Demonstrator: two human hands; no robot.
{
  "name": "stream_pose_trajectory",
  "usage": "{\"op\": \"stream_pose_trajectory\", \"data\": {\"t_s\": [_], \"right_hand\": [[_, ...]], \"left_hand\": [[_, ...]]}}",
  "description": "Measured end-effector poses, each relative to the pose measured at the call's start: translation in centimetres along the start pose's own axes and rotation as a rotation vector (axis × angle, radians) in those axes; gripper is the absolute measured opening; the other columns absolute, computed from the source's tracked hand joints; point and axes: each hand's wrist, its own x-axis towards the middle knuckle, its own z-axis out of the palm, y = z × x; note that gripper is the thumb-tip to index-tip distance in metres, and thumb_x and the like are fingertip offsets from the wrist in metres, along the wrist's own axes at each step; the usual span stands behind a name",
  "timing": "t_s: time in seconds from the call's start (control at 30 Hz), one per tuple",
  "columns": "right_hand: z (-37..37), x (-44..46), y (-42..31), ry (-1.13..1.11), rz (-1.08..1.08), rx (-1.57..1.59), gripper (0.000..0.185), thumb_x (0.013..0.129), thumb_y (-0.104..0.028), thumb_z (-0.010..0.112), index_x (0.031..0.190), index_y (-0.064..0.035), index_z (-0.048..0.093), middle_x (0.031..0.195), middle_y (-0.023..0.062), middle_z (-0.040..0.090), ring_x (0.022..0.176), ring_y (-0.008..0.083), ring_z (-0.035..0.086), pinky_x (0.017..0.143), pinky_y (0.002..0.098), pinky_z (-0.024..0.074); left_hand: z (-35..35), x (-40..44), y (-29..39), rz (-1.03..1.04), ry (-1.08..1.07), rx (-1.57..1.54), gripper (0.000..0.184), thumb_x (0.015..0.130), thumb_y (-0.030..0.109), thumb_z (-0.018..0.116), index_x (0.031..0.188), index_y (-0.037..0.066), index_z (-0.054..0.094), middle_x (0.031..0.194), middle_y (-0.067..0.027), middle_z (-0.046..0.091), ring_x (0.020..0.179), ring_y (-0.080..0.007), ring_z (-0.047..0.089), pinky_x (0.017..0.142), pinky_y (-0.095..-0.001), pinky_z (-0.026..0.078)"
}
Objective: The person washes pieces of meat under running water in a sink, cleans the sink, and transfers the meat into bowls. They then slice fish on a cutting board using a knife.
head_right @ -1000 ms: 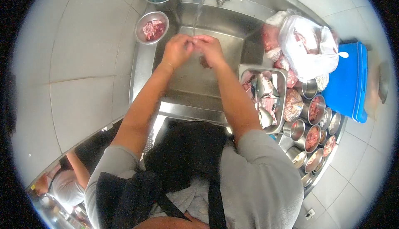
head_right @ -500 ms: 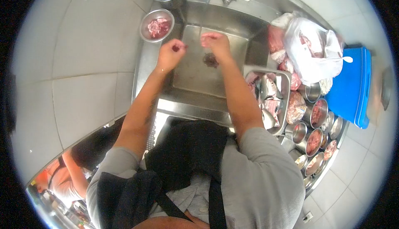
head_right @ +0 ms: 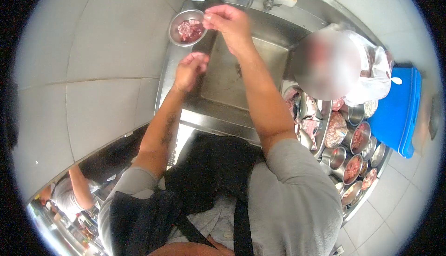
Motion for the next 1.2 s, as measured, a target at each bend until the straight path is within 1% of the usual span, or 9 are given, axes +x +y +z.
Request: {"op": "stream_pose_trajectory", "data": {"t_s": [0.2, 0.27, 0.33, 0.4, 0.47, 0.6, 0.67, 1.0, 1.2], "right_hand": [[-3.4, -0.8, 2.3, -0.013, 0.049, -0.104, 0.017, 0.093, -0.005, 0.073, 0.109, 0.0026, 0.071, 0.101, 0.0119, 0.073, 0.086, 0.0176, 0.071, 0.082, 0.0318, 0.0609], [-8.6, -1.1, 8.6, 0.016, 0.191, -0.349, 0.023, 0.092, -0.010, 0.074, 0.112, 0.0011, 0.072, 0.109, 0.0148, 0.073, 0.095, 0.0252, 0.072, 0.088, 0.0383, 0.0594], [-16.3, -4.0, 17.4, 0.105, -0.195, -1.817, 0.036, 0.091, -0.019, 0.073, 0.122, -0.0007, 0.069, 0.121, 0.0184, 0.070, 0.107, 0.0345, 0.070, 0.096, 0.0457, 0.0549], [-20.4, -7.2, 20.7, 0.120, 0.521, -1.598, 0.048, 0.091, -0.023, 0.069, 0.134, -0.0024, 0.062, 0.130, 0.0206, 0.066, 0.120, 0.0378, 0.063, 0.105, 0.0494, 0.0482], [-32.1, -10.4, 33.5, -0.031, 0.928, -1.674, 0.051, 0.093, -0.023, 0.066, 0.142, -0.0090, 0.058, 0.131, 0.0217, 0.065, 0.124, 0.0372, 0.061, 0.107, 0.0481, 0.0463], [-27.4, -12.8, 32.1, 0.116, 1.033, -1.494, 0.048, 0.096, -0.017, 0.060, 0.145, -0.0164, 0.056, 0.138, 0.0195, 0.061, 0.131, 0.0367, 0.056, 0.110, 0.0459, 0.0449], [-27.1, -11.8, 33.4, 0.212, 0.417, -1.624, 0.049, 0.099, -0.013, 0.056, 0.147, -0.0214, 0.052, 0.147, 0.0158, 0.053, 0.133, 0.0375, 0.053, 0.109, 0.0455, 0.0463], [-28.1, -7.3, 37.2, -0.066, 0.483, -1.803, 0.034, 0.099, -0.019, 0.052, 0.130, -0.0093, 0.060, 0.134, 0.0187, 0.059, 0.128, 0.0390, 0.054, 0.105, 0.0489, 0.0475], [-29.3, -8.8, 38.3, 0.118, 0.834, -1.613, 0.030, 0.101, -0.024, 0.053, 0.120, -0.0104, 0.072, 0.125, 0.0188, 0.068, 0.117, 0.0368, 0.064, 0.102, 0.0477, 0.0493]], "left_hand": [[-0.5, -0.5, -3.0, -0.064, -0.108, 0.386, 0.024, 0.096, 0.015, 0.067, 0.118, 0.006, 0.067, 0.110, -0.0080, 0.073, 0.085, -0.0177, 0.066, 0.080, -0.0301, 0.054], [-1.3, -0.5, -5.2, 0.457, -0.013, 1.543, 0.031, 0.089, 0.011, 0.069, 0.120, 0.007, 0.066, 0.121, -0.0119, 0.069, 0.099, -0.0289, 0.066, 0.088, -0.0405, 0.054], [-3.2, -0.3, -4.7, 0.565, -0.029, 1.568, 0.037, 0.082, 0.008, 0.070, 0.119, 0.008, 0.067, 0.121, -0.0131, 0.065, 0.107, -0.0342, 0.062, 0.092, -0.0480, 0.050], [-3.9, -0.5, -1.9, 0.628, 0.153, 1.718, 0.036, 0.081, 0.007, 0.069, 0.117, 0.009, 0.067, 0.109, -0.0110, 0.065, 0.103, -0.0324, 0.062, 0.090, -0.0478, 0.049], [-7.6, 0.8, -2.1, 0.735, 0.047, 1.592, 0.032, 0.080, 0.005, 0.070, 0.112, 0.011, 0.069, 0.103, -0.0091, 0.064, 0.099, -0.0322, 0.062, 0.087, -0.0484, 0.048], [-8.0, 1.4, -2.6, 0.853, 0.109, 1.480, 0.019, 0.079, 0.002, 0.074, 0.095, 0.012, 0.073, 0.090, -0.0058, 0.062, 0.090, -0.0292, 0.061, 0.082, -0.0429, 0.048], [-7.9, 1.6, -2.6, 0.810, 0.117, 1.505, 0.018, 0.078, 0.002, 0.075, 0.093, 0.012, 0.073, 0.087, -0.0053, 0.061, 0.087, -0.0283, 0.060, 0.080, -0.0419, 0.047], [-8.0, 1.8, -2.5, 0.740, 0.121, 1.509, 0.023, 0.074, -0.001, 0.076, 0.093, 0.012, 0.073, 0.082, -0.0040, 0.056, 0.081, -0.0251, 0.058, 0.073, -0.0402, 0.045], [-7.9, 1.7, -2.3, 0.761, 0.115, 1.518, 0.022, 0.074, 0.000, 0.076, 0.092, 0.012, 0.073, 0.083, -0.0046, 0.056, 0.081, -0.0255, 0.058, 0.075, -0.0401, 0.046]]}}
